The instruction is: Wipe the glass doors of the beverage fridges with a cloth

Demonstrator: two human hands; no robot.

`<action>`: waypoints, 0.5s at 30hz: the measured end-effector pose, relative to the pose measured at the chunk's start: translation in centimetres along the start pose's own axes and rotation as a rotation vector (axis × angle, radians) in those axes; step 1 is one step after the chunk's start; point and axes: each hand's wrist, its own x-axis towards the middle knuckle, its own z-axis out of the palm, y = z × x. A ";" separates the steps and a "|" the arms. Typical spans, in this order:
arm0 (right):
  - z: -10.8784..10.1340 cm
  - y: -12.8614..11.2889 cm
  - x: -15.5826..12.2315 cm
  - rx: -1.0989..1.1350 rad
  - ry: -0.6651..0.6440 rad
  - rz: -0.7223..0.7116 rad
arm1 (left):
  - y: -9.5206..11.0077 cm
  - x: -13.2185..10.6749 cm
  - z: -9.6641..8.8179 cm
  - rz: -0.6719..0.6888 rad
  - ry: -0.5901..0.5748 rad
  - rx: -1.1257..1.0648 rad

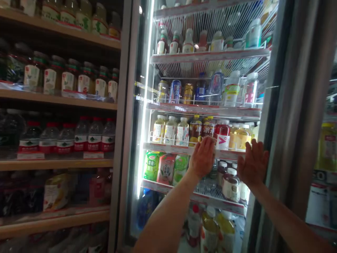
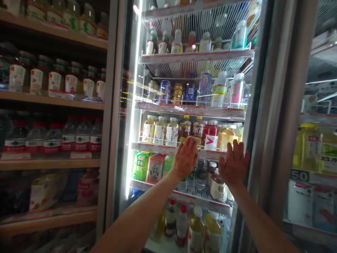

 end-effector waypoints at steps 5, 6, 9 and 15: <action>0.2 0.4 -0.2 -0.026 -0.005 -0.019 | -2.2 0.5 -0.5 0.125 -0.051 0.002; 0.2 0.4 -0.2 -0.029 -0.004 -0.019 | -4.2 0.1 -1.2 0.092 -0.047 0.011; 0.1 0.1 -0.1 -0.037 -0.001 -0.008 | -9.9 -0.9 -3.0 -0.210 0.068 0.071; 0.2 -0.1 0.0 -0.027 0.004 0.004 | -7.0 1.4 -1.8 -0.274 0.129 0.044</action>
